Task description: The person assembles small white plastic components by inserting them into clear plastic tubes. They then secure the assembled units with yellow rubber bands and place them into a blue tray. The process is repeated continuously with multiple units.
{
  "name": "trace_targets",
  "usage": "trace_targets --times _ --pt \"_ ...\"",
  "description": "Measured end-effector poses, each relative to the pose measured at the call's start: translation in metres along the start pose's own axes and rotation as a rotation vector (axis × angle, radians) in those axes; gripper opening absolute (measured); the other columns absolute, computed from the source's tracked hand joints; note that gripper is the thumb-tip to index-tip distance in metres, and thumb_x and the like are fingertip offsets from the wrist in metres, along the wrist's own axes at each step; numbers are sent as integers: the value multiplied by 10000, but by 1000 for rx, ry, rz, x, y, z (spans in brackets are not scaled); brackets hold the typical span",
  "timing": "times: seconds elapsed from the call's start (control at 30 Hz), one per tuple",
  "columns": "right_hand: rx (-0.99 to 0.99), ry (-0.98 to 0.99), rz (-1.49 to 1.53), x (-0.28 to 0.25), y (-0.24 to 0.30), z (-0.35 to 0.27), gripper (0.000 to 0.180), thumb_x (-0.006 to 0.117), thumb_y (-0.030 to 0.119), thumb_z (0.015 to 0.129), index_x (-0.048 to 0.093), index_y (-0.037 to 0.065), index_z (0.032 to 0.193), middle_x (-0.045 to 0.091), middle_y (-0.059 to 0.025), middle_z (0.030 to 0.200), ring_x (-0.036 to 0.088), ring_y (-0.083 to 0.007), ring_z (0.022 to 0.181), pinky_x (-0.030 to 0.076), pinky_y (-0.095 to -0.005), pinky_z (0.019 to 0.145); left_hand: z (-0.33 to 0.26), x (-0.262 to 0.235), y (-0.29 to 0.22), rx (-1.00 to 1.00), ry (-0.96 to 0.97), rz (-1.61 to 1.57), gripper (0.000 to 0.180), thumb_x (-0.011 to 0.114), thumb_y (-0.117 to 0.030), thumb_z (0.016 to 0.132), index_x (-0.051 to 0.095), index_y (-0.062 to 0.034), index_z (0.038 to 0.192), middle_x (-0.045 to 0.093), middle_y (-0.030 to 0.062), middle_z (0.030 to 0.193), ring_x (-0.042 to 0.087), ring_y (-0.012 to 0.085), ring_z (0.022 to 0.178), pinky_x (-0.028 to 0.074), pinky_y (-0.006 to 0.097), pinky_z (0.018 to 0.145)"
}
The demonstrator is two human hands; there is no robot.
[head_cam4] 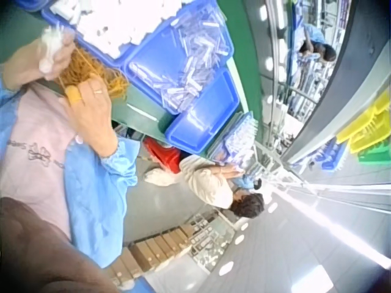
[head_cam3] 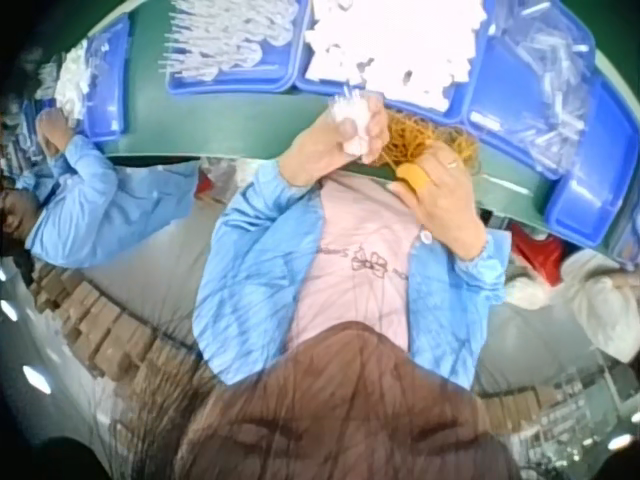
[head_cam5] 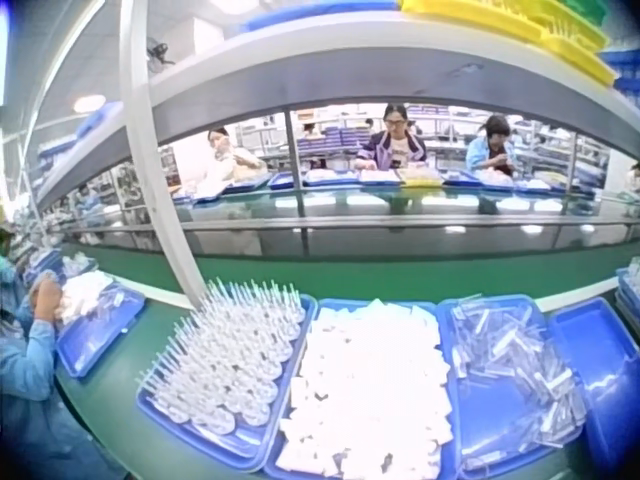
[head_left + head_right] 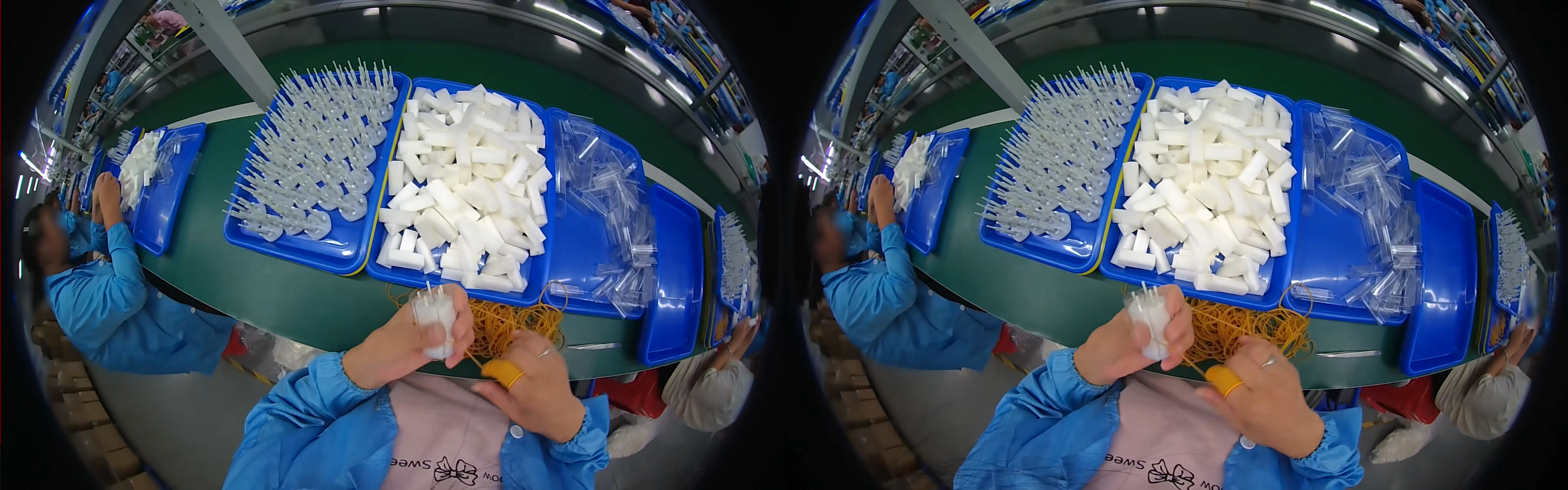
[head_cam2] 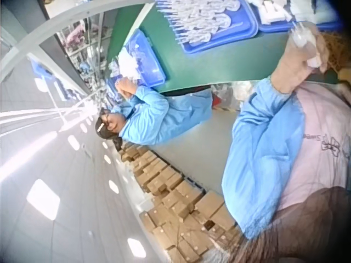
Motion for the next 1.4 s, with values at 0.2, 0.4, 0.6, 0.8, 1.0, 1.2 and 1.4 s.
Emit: trace_targets --times 0.2,0.4,0.6,0.8,1.0,1.2,1.4 --pt "-156 -198 1265 -8 -15 -24 186 642 186 812 649 35 921 603 -99 840 604 -248 738 487 -459 846 1 1 -1 47 10 -34 431 731 -319 775 453 -132 1045 490 -1 889 509 163 846 437 282 661" --pt "280 -297 2067 28 -39 -31 625 502 -7 838 271 62 1414 585 -202 1087 630 -279 785 534 -377 704 -13 53 -30 341 46 1249 600 706 -66 724 422 -30 1251 540 82 912 522 235 844 450 322 729" --pt "426 -183 1215 21 -34 0 607 652 -25 758 428 42 1319 524 -141 1223 626 -267 828 528 -334 715 -10 58 -24 572 -104 1902 891 685 8 606 262 22 1391 536 121 932 514 308 850 450 370 747" --pt "236 -320 274 -5 -15 2 449 785 111 647 631 39 1063 565 -111 1087 609 -248 845 502 -297 753 -5 43 -22 492 -126 1845 694 724 -50 627 453 -44 1265 588 101 949 572 274 854 478 352 732" --pt "362 -491 226 -59 -52 -42 192 726 60 672 669 36 854 627 -106 848 619 -249 763 489 -326 703 -8 25 -31 312 -103 1428 390 847 -128 617 622 -40 923 653 95 914 630 180 812 494 294 720" --pt "702 -253 -170 -69 -111 -114 226 697 18 629 609 -2 837 544 -120 839 539 -295 816 416 -354 714 -13 13 -30 241 -97 928 419 830 -52 632 613 -12 987 637 84 938 606 143 841 486 266 756" --pt "722 -244 -261 -59 -128 -140 243 704 19 636 575 -2 841 531 -131 933 509 -326 866 399 -398 718 -14 8 -25 251 10 839 426 833 -47 631 594 -3 980 638 100 908 607 147 831 494 267 738"
Point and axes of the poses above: each hand's wrist, its own z-axis towards the middle knuckle, its own x-axis out of the palm, y = z × x, the point moved 9 cm from there along z, towards the middle knuckle
